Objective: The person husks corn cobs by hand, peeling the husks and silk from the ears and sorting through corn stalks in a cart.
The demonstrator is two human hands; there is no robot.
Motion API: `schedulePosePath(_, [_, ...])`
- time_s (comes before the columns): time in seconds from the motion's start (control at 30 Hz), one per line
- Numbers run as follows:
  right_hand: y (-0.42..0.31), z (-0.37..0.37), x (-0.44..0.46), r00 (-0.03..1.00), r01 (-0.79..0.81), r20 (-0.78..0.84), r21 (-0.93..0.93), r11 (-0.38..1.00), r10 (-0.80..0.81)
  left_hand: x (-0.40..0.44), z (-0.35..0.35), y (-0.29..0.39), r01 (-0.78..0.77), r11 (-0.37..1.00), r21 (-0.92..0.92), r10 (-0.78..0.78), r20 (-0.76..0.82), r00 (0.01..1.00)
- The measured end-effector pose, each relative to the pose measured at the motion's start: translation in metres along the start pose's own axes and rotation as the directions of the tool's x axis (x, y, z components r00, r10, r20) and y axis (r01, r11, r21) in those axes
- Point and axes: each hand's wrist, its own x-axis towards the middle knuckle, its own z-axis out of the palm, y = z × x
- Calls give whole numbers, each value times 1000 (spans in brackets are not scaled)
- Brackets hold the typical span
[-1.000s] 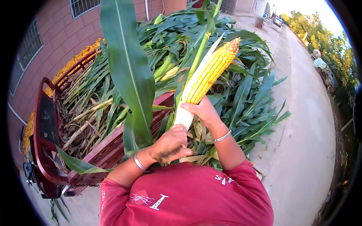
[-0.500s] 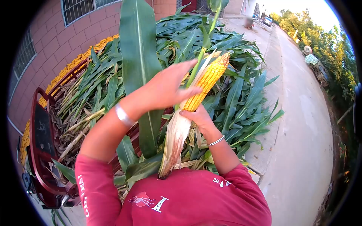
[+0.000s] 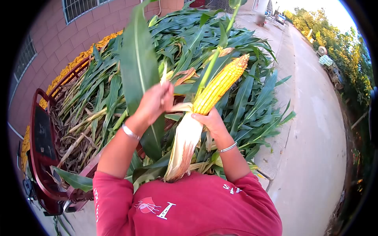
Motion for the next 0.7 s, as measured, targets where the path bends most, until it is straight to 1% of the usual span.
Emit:
schedulePosePath(0.03, [-2, 1, 0, 1000, -11, 6, 3, 1000, 11, -18, -6, -17, 102, 977, 189, -85, -93, 992])
schedulePosePath(0.1, [-4, 4, 1, 998, 26, 57, -36, 999, -24, -34, -13, -67, 88, 996, -13, -88, -11, 996])
schedulePosePath(0.17, [-2, 5, 0, 997, -14, 74, -47, 999, 17, -41, 2, -86, -45, 992, 114, 50, -45, 998])
schedulePosePath(0.2, [0, 4, -1, 999, -31, 40, -18, 999, 31, -39, 3, -93, -80, 991, 109, 84, -37, 996])
schedulePosePath(0.23, [0, 3, 0, 999, -41, 6, 9, 999, 40, -38, 6, -93, -62, 997, 43, 63, -16, 998])
schedulePosePath(0.27, [2, 4, -1, 998, 16, -59, 41, 999, -13, -39, 9, -92, -23, 1000, -19, 23, -28, 999])
schedulePosePath(0.3, [0, 3, -1, 998, 18, -59, 40, 999, -16, -40, 13, -89, 15, 997, -77, -18, -35, 999])
schedulePosePath(0.37, [-4, -3, -3, 997, -52, 63, 6, 999, 52, -39, 21, -88, 42, 993, -106, -45, -29, 999])
schedulePosePath(0.4, [-4, -9, -2, 997, -55, 55, 8, 998, 55, -40, 25, -89, 70, 988, -139, -74, -24, 997])
schedulePosePath(0.47, [-4, -24, 6, 937, -141, 320, -29, 990, 142, -40, 30, -89, 105, 980, -167, -104, 15, 995])
schedulePosePath(0.5, [0, -30, 6, 937, -141, 319, -30, 990, 143, -39, 32, -90, 132, 972, -196, -124, 49, 991])
schedulePosePath(0.57, [8, -39, 9, 917, -191, 356, 4, 982, 177, -38, 35, -94, 137, 971, -194, -136, 19, 991])
schedulePosePath(0.6, [13, -41, 9, 929, -149, 341, -14, 989, 145, -37, 34, -95, 163, 963, -217, -159, 33, 987])
schedulePosePath(0.63, [13, -42, 10, 928, -147, 343, -16, 989, 144, -35, 34, -96, 184, 953, -239, -178, 48, 983])
schedulePosePath(0.67, [16, -42, 7, 935, -154, 322, 0, 988, 146, -33, 32, -99, 163, 960, -227, -149, 79, 986])
schedulePosePath(0.7, [19, -42, 4, 943, -162, 298, 18, 987, 149, -33, 32, -101, 172, 958, -229, -158, 78, 984])
